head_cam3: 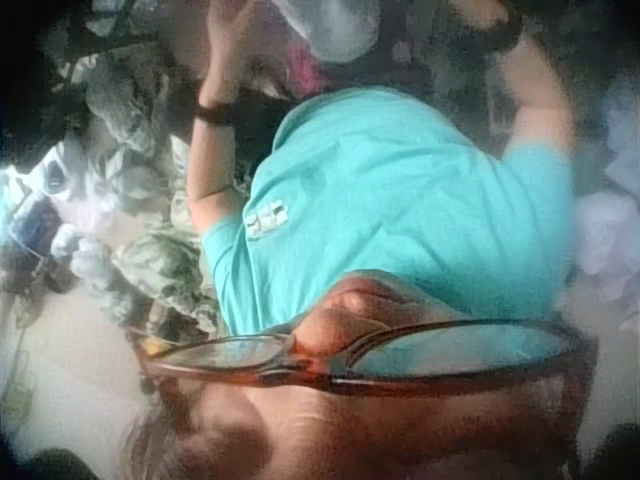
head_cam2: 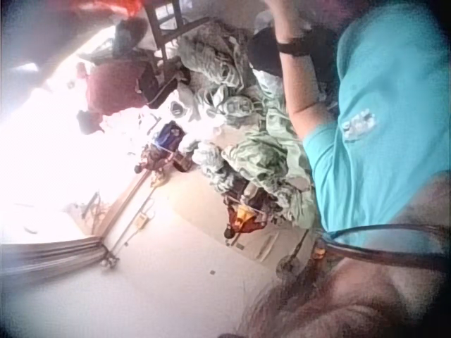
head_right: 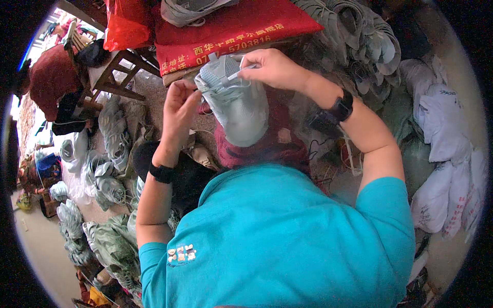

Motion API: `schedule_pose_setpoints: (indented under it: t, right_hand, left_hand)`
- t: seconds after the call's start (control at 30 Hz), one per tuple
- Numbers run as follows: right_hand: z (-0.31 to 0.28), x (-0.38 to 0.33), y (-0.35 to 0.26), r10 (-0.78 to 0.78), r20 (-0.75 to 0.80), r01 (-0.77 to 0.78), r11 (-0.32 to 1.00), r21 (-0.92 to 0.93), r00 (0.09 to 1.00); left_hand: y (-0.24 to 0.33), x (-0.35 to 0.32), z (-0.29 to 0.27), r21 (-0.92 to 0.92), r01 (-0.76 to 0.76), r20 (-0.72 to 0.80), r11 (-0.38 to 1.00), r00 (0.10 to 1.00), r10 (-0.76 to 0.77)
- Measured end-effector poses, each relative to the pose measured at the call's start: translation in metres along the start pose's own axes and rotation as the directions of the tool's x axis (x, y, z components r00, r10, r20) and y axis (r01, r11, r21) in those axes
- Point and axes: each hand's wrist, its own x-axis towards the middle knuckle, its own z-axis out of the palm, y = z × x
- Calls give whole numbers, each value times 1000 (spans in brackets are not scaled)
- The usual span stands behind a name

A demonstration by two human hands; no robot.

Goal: The person is sitting on the floor in a workshop environment, threading shoelaces through the eyelets of a light-colored sneaker. They repeatedly pull the laces through the holes and adjust the shoe's tongue and upper to ensure proper alignment.

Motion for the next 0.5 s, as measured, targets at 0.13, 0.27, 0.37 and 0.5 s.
schedule_pose_setpoints:
  t: [0.13, 0.27, 0.37, 0.5]
  right_hand:
    - [-15, 3, 14, 177, -53, -144, 915, 377, 983]
    - [-15, 0, 13, 220, 52, -226, 954, 196, 974]
    - [-6, -2, 6, 244, 143, -266, 950, 163, 959]
    - [-2, -6, -7, 196, 222, -264, 904, 337, 955]
  left_hand:
    - [20, 3, -34, -148, -27, -208, 989, 978, -4]
    - [10, -11, -38, 382, -26, -36, 924, 998, 43]
    - [15, -23, -34, 455, 187, 122, 871, 955, -269]
    - [40, -29, -24, 73, 316, 184, 946, 928, -324]
